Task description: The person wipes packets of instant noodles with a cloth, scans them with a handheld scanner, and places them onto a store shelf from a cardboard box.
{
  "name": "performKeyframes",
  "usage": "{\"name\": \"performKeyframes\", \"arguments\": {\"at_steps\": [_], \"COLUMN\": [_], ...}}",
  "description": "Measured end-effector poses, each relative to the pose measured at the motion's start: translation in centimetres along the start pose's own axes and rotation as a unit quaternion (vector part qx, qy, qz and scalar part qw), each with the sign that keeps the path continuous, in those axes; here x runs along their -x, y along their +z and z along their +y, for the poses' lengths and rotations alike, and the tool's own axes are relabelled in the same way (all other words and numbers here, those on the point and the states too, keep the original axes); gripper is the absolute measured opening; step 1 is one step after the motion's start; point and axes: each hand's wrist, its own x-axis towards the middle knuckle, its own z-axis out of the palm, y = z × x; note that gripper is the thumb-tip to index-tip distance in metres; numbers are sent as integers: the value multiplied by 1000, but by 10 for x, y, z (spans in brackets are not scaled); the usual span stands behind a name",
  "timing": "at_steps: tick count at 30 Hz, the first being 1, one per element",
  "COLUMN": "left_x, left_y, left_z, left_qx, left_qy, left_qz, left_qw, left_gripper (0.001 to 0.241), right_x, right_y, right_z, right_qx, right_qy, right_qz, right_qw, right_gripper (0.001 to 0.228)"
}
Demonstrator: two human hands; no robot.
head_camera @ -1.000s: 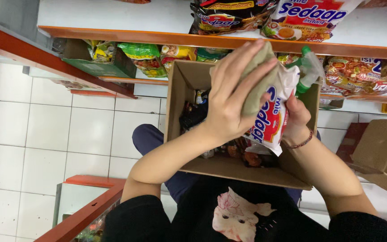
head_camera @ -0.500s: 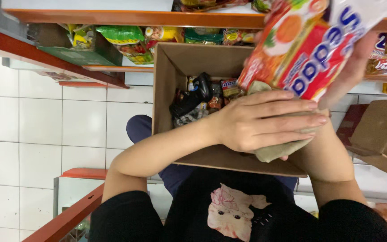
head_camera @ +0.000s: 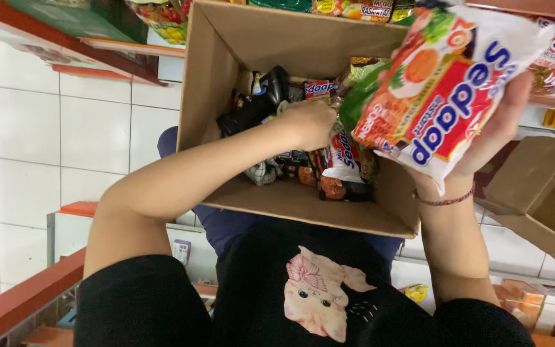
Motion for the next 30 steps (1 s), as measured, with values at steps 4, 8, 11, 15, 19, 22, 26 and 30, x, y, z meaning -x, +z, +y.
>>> {"name": "performKeyframes", "arguments": {"at_steps": [4, 8, 11, 15, 19, 22, 26, 30], "left_x": [-23, -30, -31, -20, -15, -11, 16, 88], "left_y": [26, 23, 29, 73, 116, 108, 34, -74], "left_z": [-23, -28, -26, -48, -81, -91, -72, -52], "left_qx": [-86, -165, -215, -309, -399, -407, -216, -13], "left_qy": [43, 41, 40, 40, 10, 13, 66, 105], "left_qz": [68, 29, -155, -386, -321, -278, -216, -36], "left_qw": [993, 985, 964, 868, 859, 870, 950, 994], "left_gripper": [42, 76, 73, 60, 66, 54, 41, 41], "right_x": [6, 10, 12, 14, 15, 11, 8, 10], "right_y": [-6, -20, -36, -51, -51, -39, -14, 8], "right_z": [8, 14, 19, 24, 24, 20, 11, 6], "right_qx": [-55, -17, -27, -4, 2, 8, 9, 69], "right_qy": [24, 30, 12, 5, 7, 18, 70, 35], "right_qz": [63, 22, 54, 41, 16, 6, -37, -32], "right_qw": [996, 999, 998, 999, 1000, 1000, 997, 997], "right_gripper": [62, 59, 51, 48, 50, 54, 63, 68]}}
